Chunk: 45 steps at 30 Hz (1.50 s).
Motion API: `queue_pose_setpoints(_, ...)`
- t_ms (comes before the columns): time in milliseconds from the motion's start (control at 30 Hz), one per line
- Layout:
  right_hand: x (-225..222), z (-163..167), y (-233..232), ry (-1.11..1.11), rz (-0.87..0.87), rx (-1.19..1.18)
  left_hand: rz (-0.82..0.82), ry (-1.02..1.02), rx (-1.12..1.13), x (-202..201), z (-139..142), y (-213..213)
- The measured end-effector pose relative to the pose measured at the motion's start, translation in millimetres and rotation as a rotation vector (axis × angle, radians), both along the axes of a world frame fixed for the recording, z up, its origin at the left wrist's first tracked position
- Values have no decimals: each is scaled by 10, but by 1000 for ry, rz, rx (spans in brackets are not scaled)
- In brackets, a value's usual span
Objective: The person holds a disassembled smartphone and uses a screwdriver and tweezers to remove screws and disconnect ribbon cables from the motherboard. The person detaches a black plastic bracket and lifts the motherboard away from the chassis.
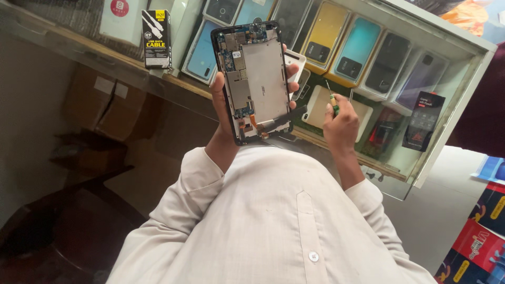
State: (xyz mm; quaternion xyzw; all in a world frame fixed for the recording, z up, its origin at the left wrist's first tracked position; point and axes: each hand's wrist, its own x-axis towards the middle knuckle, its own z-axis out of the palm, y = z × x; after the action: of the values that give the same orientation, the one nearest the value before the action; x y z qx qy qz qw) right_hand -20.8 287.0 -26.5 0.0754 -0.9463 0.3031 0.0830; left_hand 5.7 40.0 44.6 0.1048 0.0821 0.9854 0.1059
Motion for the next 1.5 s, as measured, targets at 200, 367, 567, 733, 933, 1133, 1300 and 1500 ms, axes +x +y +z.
queue_pose_setpoints(200, -24, 12, -36, 47, -11, 136, -55, 34, 70, -28, -16, 54)
queue_pose_setpoints(367, -62, 18, -15, 62, -31, 152, -107, 47, 116, -66, -13, 136)
queue_pose_setpoints(567, -117, -46, 44, 36, -64, 165, -83, 33, 43, -54, 2, 210)
queue_pose_setpoints(733, -118, 109, 94, 68, -88, -71, -4, -12, -47, -72, -19, 294)
queue_pose_setpoints(933, 73, 703, 82, 148, 117, -404, -128, -2, 20, -55, -58, 389)
queue_pose_setpoints(1133, 160, 1139, -73, 157, 314, -370, -148, -47, -24, -24, -49, 474)
queue_pose_setpoints(1300, 195, 1192, -90, 258, 414, -296, -172, -52, 24, -34, -99, 514)
queue_pose_setpoints(1500, 190, 1117, 21, 227, 376, -355, -256, -101, 81, -32, -118, 508)
